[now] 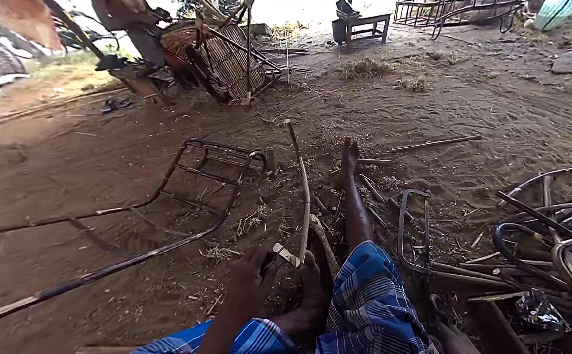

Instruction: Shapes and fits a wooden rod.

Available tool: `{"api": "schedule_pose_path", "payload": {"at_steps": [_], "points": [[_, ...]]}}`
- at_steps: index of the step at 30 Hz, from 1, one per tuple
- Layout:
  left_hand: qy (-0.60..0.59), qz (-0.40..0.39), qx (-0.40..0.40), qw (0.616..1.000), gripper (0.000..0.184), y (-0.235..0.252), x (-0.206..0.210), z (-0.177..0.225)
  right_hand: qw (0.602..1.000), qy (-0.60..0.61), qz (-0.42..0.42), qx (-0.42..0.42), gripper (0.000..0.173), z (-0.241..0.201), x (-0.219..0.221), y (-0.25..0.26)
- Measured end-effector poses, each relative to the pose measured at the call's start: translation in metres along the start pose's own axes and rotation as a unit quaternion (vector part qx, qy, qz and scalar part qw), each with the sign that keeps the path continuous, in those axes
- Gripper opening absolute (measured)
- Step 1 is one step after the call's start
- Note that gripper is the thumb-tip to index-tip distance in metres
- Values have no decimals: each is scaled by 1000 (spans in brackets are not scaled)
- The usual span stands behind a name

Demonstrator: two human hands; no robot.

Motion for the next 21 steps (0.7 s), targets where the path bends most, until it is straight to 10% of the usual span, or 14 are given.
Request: {"api": "schedule_pose_path", "payload": {"at_steps": [3,7,9,11,15,18,21], "points": [[-109,8,-78,991,30,-7,18,-7,971,133,63,-187,48,-144,-28,20],[-161,36,-170,972,37,-6,30,5,892,245,-80,-371,73,-335,-26,4],[-190,43,-186,963,43,-5,31,6,867,258,-81,-419,43,-375,-11,7],[-185,57,-184,964,44,-6,30,3,842,337,-39,-418,16,-374,-9,10],[-138,51,-243,959,29,-16,22,-18,812,536,3,-231,22,-296,-41,15],[-138,13,-189,972,26,-12,21,-12,688,684,106,-218,40,-236,-75,32],[-171,-20,-125,977,43,-6,27,12,782,574,107,-218,68,-242,-60,48]]}}
Point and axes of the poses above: each hand's wrist, its own y-axis towards the middle knuckle, its own x-axis out of the palm, z = x × y, the point moved 6 cm from there along y, towards the middle knuckle, and after that the axes turned 9 degrees about y, right-handed, at the moved point
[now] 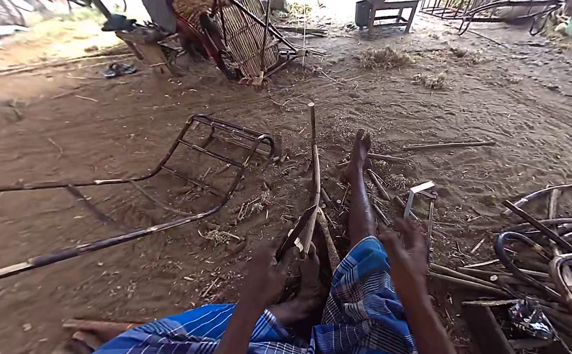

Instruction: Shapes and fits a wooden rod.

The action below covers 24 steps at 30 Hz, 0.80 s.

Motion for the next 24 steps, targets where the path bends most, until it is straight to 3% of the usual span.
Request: {"api": "schedule_pose_path", "payload": {"at_steps": [3,5,8,12,19,24], "points": [[15,-9,0,1000,35,-10,2,19,955,-176,-234,38,68,41,89,-16],[5,-4,-38,999,35,-25,-10,29,915,-243,-320,23,67,59,134,-27],[42,62,-106,992,40,-60,-45,41,917,-245,-316,-1,38,70,160,-31],[161,123,-109,973,45,-94,-71,68,926,-247,-284,-24,32,63,155,-28],[262,103,-97,955,36,-87,-27,102,932,-245,-267,3,24,72,134,-23],[302,54,-122,944,30,-74,-8,103,936,-236,-263,3,21,73,133,-22]]}}
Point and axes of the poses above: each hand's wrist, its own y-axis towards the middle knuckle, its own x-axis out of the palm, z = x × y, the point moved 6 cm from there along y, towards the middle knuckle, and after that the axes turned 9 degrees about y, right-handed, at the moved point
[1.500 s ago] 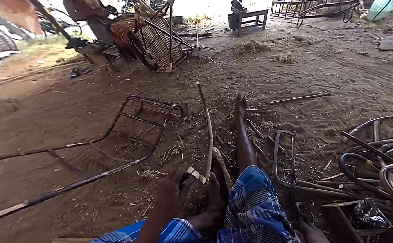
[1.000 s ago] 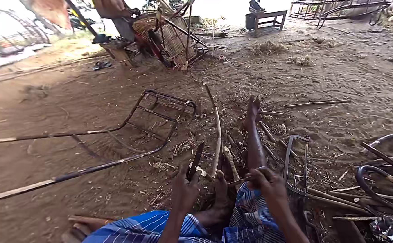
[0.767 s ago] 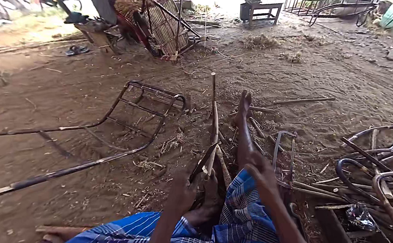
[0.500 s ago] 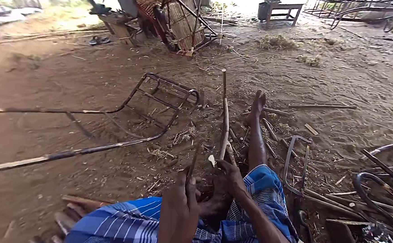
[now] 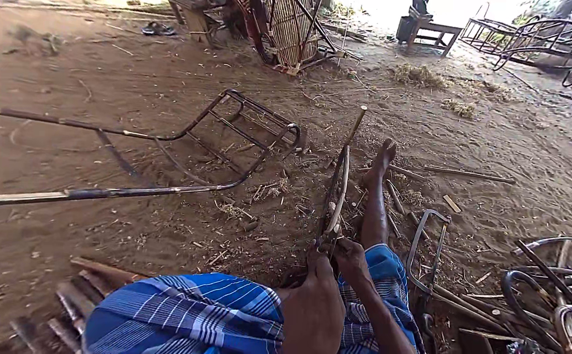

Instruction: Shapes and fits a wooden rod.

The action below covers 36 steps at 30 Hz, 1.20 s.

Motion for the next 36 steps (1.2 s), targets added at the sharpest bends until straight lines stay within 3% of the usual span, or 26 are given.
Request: {"api": "schedule_pose_path", "payload": {"at_steps": [11,16,22,25,27,30,34,36], "points": [[-12,-40,-4,999,26,0,7,5,1000,-13,-2,19,22,-3,-6,-2],[1,-36,-2,999,24,-1,9,9,1000,-20,-24,-2,44,-10,-31,-7],[11,-24,21,999,24,-3,11,12,999,3,28,15,32,-13,-71,-20],[19,-23,24,999,23,-3,9,14,993,-36,104,38,23,-17,-100,-40],[27,-33,18,999,23,-3,9,13,977,-93,177,70,25,-3,-133,-65],[45,-46,3,998,25,-2,10,14,933,-195,251,170,32,60,-188,-113],[66,-49,-3,997,28,-1,11,18,862,-305,128,384,57,156,-217,-193],[72,-56,-5,996,28,-1,12,20,828,-328,70,450,57,173,-207,-224]]}}
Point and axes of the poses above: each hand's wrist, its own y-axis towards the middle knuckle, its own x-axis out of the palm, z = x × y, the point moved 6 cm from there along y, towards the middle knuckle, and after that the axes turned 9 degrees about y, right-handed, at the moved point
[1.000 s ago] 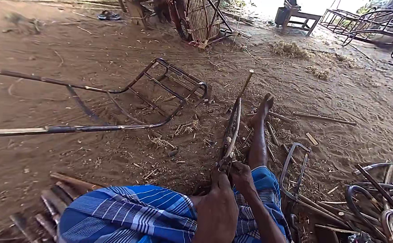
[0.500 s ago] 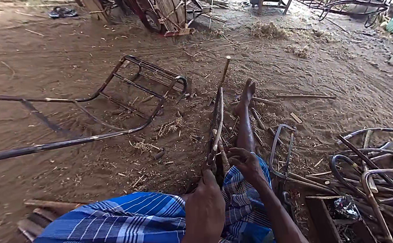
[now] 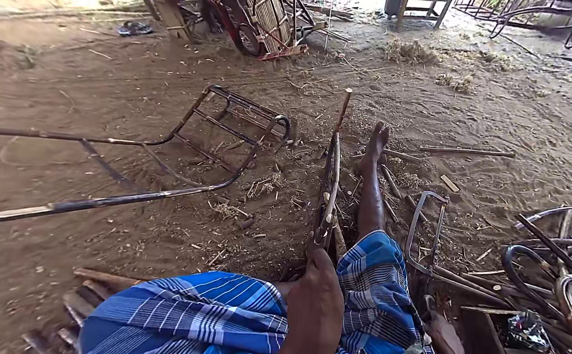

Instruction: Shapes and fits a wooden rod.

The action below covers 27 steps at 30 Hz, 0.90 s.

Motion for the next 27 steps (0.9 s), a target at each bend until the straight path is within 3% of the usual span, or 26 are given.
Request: {"api": "schedule_pose_path", "payload": {"at_steps": [2,5,8,13,16,19,27], "points": [[0,-16,-2,1000,28,0,-1,2,999,-31,-30,12,43,3,14,-18],[-5,-16,3,1000,26,-2,-1,6,1000,3,-15,23,39,5,23,-25],[-19,-2,10,1000,27,-3,1,9,999,9,44,2,39,15,30,-7],[-24,-25,7,999,29,-3,0,10,999,-25,37,24,53,20,26,-9],[-31,-12,8,999,26,-5,-1,8,999,-15,-14,37,45,25,32,-9],[-52,-39,14,998,34,-6,-5,4,997,5,-76,8,38,13,43,-21],[-59,-6,32,998,32,-5,-9,12,997,5,-79,12,38,13,50,-28]]}}
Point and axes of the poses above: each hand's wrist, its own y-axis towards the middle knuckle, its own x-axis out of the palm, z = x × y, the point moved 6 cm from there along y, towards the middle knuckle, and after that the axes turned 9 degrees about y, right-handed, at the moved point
